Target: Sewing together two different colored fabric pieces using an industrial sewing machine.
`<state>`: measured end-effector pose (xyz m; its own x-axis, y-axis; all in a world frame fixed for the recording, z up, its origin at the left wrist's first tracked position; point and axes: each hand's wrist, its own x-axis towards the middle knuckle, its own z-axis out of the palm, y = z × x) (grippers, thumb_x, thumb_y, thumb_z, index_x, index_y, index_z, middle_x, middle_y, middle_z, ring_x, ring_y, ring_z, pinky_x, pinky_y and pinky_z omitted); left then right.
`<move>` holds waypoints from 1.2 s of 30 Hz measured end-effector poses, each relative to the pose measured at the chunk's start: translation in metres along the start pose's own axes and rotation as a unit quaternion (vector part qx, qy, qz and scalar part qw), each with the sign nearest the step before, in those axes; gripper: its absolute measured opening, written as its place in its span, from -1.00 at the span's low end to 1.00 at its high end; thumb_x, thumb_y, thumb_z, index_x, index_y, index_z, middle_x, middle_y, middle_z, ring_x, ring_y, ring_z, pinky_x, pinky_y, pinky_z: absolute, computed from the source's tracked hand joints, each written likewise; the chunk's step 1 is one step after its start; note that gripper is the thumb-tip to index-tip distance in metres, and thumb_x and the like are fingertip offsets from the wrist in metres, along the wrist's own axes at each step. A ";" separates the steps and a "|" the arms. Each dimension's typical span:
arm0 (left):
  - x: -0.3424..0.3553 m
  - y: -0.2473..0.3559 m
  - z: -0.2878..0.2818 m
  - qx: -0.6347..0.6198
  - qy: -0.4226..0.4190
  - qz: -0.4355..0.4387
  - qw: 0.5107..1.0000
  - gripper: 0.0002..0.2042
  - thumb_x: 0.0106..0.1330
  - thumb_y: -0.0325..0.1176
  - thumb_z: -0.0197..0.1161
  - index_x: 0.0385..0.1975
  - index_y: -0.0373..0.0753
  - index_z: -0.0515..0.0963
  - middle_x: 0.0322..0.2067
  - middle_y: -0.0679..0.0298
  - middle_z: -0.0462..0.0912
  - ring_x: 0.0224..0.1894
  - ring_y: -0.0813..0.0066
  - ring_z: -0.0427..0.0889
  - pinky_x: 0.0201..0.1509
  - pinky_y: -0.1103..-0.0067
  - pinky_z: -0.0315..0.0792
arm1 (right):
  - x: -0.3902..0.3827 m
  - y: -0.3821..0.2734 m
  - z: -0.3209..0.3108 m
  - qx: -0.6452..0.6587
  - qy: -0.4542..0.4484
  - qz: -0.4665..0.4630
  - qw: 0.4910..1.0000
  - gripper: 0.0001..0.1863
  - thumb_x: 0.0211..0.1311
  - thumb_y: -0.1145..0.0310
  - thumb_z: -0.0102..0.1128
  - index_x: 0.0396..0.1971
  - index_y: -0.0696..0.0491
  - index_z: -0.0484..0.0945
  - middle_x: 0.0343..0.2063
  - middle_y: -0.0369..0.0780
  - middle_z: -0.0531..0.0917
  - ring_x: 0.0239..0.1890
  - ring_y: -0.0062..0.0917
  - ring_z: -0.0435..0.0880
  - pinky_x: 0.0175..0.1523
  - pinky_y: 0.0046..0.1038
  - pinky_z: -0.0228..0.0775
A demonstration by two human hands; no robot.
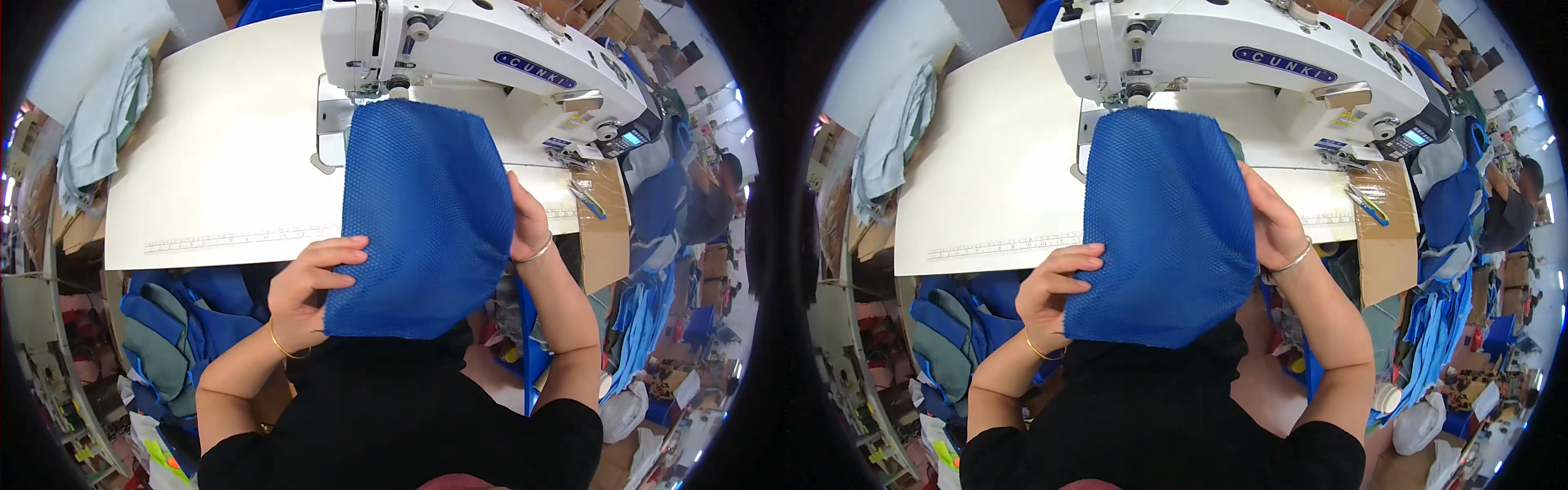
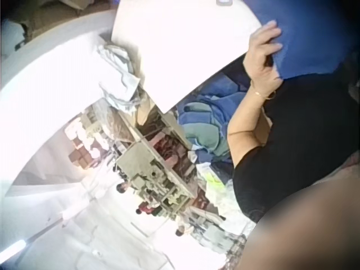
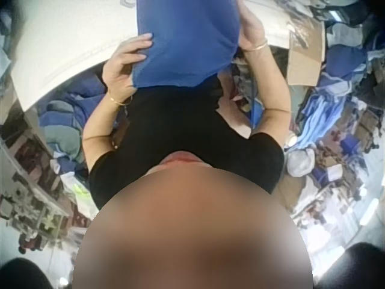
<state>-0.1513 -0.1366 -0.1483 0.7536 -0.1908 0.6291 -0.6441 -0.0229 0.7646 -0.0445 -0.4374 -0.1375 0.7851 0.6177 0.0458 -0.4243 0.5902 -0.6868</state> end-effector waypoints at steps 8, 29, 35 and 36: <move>-0.002 -0.001 0.011 0.103 -0.038 0.033 0.993 -0.83 0.04 -0.64 0.38 -0.38 -0.38 0.54 -0.10 -0.04 0.66 0.02 -0.04 0.67 0.06 0.32 0.59 | 0.012 -0.039 -0.011 -0.286 0.217 -0.020 0.933 -0.59 0.21 0.59 0.31 0.07 0.22 0.48 -0.12 -0.18 0.70 -0.10 -0.57 0.69 0.05 -0.54 0.55; -0.003 -0.028 0.013 0.308 -0.106 0.037 0.945 -0.85 0.07 -0.63 0.28 -0.33 -0.36 0.63 -0.14 0.11 0.71 0.05 0.20 0.67 0.17 0.30 0.53 | 0.142 0.037 0.032 -0.915 -0.026 -0.050 0.400 -0.72 0.27 0.27 0.20 -0.15 0.16 0.55 -0.24 -0.07 0.64 -0.06 -0.17 0.61 0.10 -0.20 0.40; -0.031 -0.013 -0.001 0.256 0.014 -0.043 0.966 -0.78 0.06 -0.66 0.20 -0.27 -0.40 0.62 -0.24 0.02 0.70 -0.19 0.16 0.72 -0.16 0.43 0.61 | 0.151 0.047 0.013 -0.875 0.058 -0.074 0.476 -0.76 0.15 0.30 0.32 -0.27 0.11 0.57 -0.27 -0.11 0.63 -0.11 -0.18 0.59 0.03 -0.21 0.41; -0.037 -0.012 -0.002 0.194 0.030 -0.097 0.976 -0.81 0.18 -0.62 0.24 -0.20 -0.44 0.62 -0.30 0.03 0.71 -0.33 0.30 0.74 -0.26 0.52 0.61 | 0.151 0.047 0.011 -0.875 0.054 -0.073 0.475 -0.76 0.15 0.30 0.32 -0.27 0.11 0.57 -0.27 -0.11 0.63 -0.11 -0.18 0.59 0.03 -0.21 0.41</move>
<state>-0.1708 -0.1272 -0.1804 0.8648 -0.0878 0.4944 -0.4814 -0.4251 0.7665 0.0492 -0.3114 -0.1549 0.8072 0.5505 0.2130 0.5892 -0.7725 -0.2367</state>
